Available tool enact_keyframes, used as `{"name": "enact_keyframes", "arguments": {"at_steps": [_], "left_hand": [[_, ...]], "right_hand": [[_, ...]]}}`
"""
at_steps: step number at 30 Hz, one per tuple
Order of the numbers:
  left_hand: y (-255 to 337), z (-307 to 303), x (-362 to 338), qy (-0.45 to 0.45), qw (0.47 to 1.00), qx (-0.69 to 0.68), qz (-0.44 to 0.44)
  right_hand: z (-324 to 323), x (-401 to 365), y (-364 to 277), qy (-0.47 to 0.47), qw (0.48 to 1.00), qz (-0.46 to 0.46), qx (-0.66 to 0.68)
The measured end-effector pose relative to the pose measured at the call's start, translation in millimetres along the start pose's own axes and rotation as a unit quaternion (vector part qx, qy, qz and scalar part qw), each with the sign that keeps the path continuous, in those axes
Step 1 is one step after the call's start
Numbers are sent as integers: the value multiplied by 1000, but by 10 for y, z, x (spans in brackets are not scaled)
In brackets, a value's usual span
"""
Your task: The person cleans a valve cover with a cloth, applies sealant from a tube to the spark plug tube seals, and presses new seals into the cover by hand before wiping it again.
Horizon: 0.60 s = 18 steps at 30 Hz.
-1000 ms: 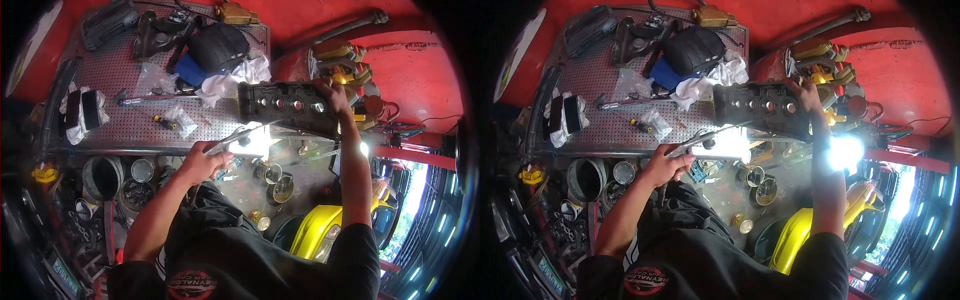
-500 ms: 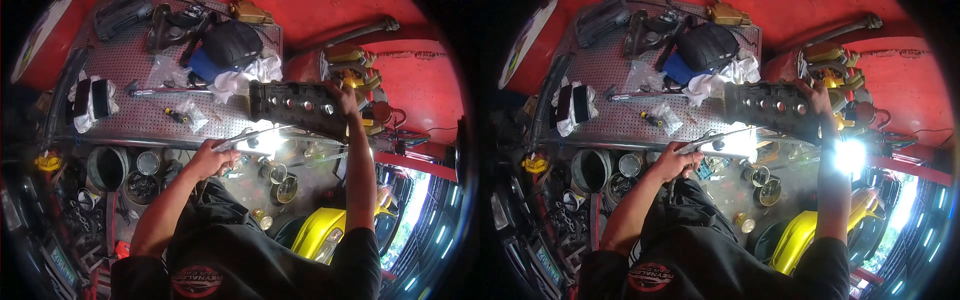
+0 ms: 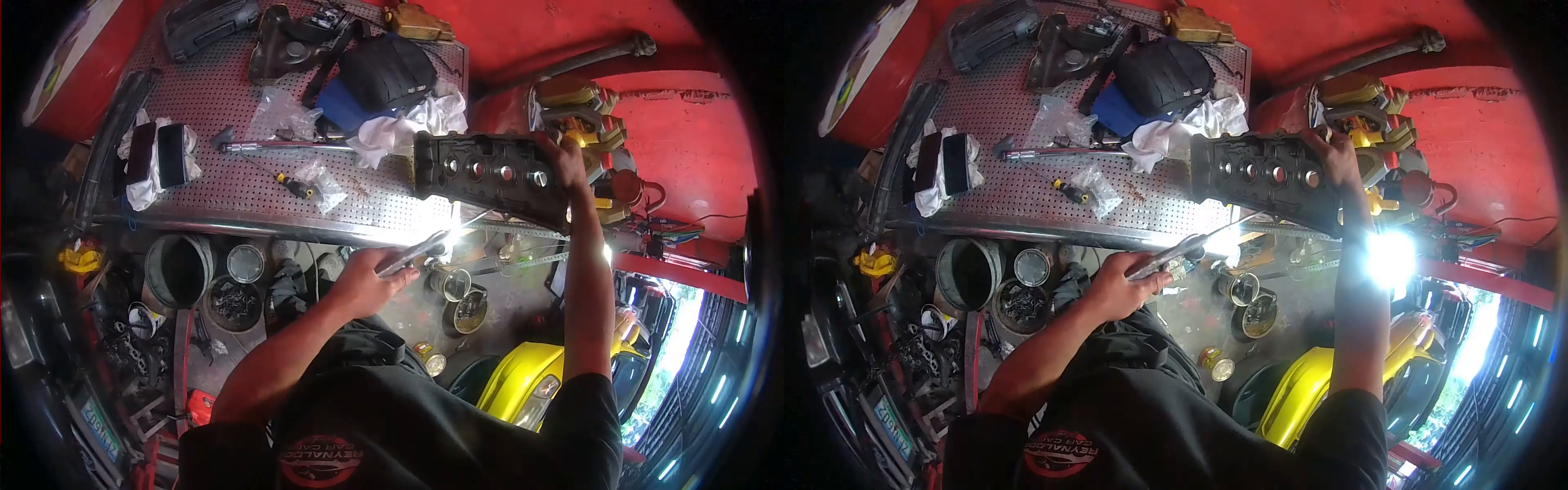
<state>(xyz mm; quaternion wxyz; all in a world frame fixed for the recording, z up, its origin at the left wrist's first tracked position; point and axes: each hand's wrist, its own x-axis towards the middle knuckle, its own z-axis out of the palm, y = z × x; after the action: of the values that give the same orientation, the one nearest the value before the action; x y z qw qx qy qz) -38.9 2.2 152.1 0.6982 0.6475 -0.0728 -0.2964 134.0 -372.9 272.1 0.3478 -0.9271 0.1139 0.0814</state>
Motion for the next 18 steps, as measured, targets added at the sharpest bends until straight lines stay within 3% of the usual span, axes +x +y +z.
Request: {"name": "enact_keyframes", "arguments": {"at_steps": [7,10,13,16,18], "left_hand": [[15,52,-150,17,997,59,46],[-144,91,-211,25,997,-76,-17],[-84,31,-250,7,989,-126,-76],[-121,20,-193,-4,1000,-21,2],[-57,-20,-165,-9,999,-3,-45]], "right_hand": [[51,-58,-77,6,1000,-13,2],[41,-33,-88,10,1000,2,-4],[2,-27,-50,9,1000,5,16],[24,46,90,20,1000,5,22],[19,34,122,29,999,0,13]]}}
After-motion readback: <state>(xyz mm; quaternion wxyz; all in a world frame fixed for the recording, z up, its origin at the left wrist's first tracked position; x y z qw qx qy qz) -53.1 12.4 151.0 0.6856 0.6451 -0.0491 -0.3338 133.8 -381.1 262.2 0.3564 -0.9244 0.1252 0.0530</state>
